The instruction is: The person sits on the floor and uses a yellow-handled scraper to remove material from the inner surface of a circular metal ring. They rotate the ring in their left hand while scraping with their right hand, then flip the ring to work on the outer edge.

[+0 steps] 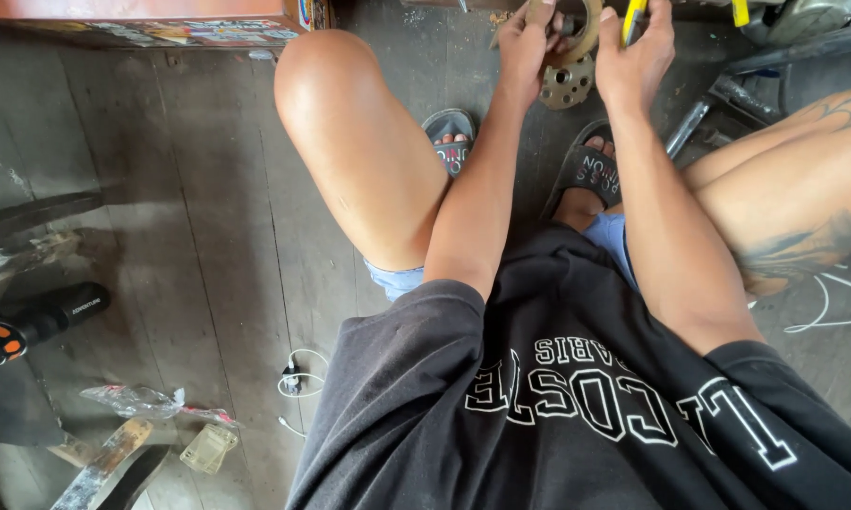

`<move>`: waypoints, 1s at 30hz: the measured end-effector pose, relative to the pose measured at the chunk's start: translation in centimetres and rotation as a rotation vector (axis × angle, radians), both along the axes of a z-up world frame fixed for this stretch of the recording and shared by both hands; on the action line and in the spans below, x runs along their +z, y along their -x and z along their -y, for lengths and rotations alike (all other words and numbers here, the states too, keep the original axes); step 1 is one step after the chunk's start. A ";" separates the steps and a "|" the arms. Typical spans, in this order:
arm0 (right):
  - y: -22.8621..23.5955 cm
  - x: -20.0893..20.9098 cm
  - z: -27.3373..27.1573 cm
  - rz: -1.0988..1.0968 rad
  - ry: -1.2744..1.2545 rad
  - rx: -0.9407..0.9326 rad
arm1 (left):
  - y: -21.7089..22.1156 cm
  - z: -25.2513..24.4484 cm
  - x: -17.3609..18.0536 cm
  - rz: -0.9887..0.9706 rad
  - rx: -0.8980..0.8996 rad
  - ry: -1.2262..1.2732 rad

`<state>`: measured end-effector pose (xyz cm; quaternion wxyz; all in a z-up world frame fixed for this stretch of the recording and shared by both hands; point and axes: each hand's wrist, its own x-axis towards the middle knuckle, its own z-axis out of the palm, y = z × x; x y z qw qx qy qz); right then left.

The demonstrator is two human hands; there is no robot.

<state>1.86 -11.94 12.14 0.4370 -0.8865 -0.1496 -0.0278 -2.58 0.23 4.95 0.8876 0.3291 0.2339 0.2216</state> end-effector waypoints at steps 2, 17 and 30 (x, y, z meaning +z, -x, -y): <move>1.1 2.5 -1.0 -0.114 0.050 0.071 | -1.2 0.3 -3.3 -0.135 0.019 0.069; 2.7 3.9 -2.0 -0.018 0.398 0.344 | -1.9 0.1 -2.8 -0.529 0.014 0.086; 0.7 3.0 -2.2 0.021 0.432 0.465 | -2.7 1.9 -8.8 -0.555 0.122 -0.206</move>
